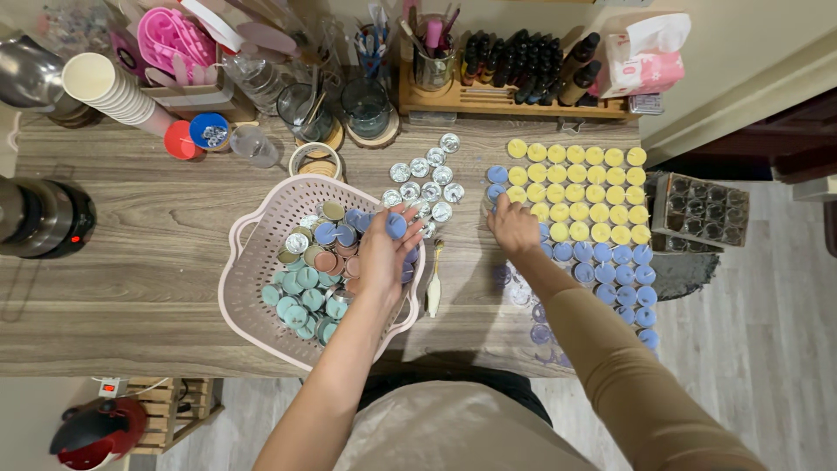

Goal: The person sorts and organizes various wax melts, picking them up from a basket and placing them into metal containers on a wooden table.

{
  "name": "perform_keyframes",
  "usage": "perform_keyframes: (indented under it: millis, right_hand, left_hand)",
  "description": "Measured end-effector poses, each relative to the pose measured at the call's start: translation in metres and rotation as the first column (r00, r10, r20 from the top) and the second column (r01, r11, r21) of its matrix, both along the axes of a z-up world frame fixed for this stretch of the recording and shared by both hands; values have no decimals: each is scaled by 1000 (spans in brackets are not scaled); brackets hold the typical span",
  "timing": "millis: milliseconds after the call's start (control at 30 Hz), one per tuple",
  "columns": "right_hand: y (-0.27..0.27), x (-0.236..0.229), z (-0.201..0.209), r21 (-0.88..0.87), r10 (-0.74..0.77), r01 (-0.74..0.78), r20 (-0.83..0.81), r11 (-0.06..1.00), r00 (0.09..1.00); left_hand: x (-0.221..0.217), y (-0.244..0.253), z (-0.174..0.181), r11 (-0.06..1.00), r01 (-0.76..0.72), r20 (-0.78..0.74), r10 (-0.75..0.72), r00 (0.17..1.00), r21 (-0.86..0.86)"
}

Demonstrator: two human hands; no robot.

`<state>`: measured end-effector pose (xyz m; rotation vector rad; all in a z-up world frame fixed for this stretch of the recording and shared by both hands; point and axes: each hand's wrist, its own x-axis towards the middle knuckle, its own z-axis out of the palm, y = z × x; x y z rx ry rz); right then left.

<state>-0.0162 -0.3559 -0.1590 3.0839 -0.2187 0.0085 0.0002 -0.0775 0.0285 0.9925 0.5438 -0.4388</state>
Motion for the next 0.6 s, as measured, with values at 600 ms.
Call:
perform_keyframes:
  millis: [600]
  right_hand:
    - [32,-22,80,163,-131,158,-168,974,977]
  left_hand:
    - [4,-6,-3,998,56,52,-54,997,-36]
